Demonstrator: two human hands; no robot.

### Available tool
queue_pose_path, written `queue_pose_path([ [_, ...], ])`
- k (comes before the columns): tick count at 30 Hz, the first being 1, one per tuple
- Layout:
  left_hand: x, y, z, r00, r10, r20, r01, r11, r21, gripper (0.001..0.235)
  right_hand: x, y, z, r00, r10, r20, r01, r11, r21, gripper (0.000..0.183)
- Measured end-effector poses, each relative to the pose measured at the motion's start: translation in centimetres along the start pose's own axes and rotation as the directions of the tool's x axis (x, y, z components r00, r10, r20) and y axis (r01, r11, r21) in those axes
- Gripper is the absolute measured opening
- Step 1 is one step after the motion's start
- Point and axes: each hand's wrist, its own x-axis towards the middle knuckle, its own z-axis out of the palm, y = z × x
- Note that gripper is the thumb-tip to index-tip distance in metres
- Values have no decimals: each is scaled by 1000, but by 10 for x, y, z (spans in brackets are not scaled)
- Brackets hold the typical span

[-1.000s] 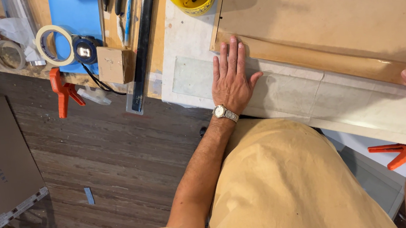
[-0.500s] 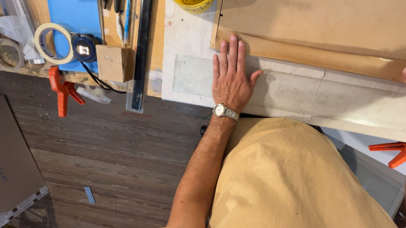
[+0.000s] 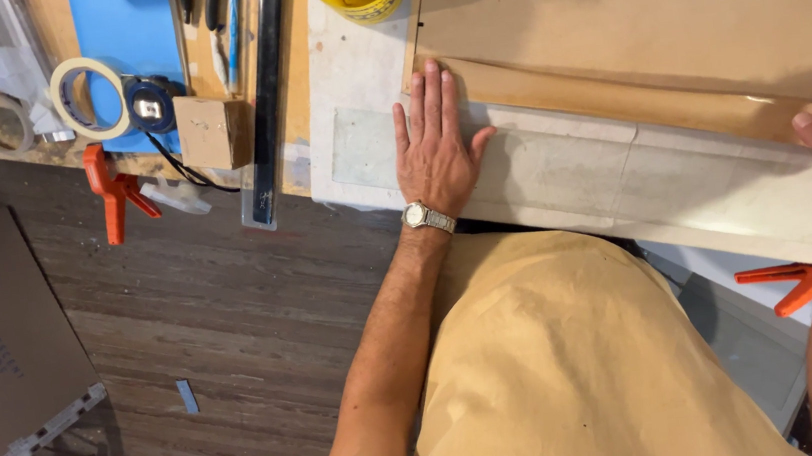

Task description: Applying veneer strips and adhesive finish to a wooden frame on a workbench

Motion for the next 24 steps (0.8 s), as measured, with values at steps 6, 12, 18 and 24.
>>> queue_pose_path([
  [6,0,0,-1,1000,15,26,-17,996,87,87,-8,-7,5,1000,22,6,-23,992,127,28],
  [12,-3,6,1,996,-57,62,51,995,84,90,-8,-3,7,1000,9,-13,-8,999,46,30],
  [18,-9,0,2,996,10,85,-18,995,94,87,-14,-6,6,999,-49,9,49,999,9,28],
  [24,-11,-10,7,994,70,86,-79,991,104,88,-11,7,6,997,-78,1,78,997,11,29],
])
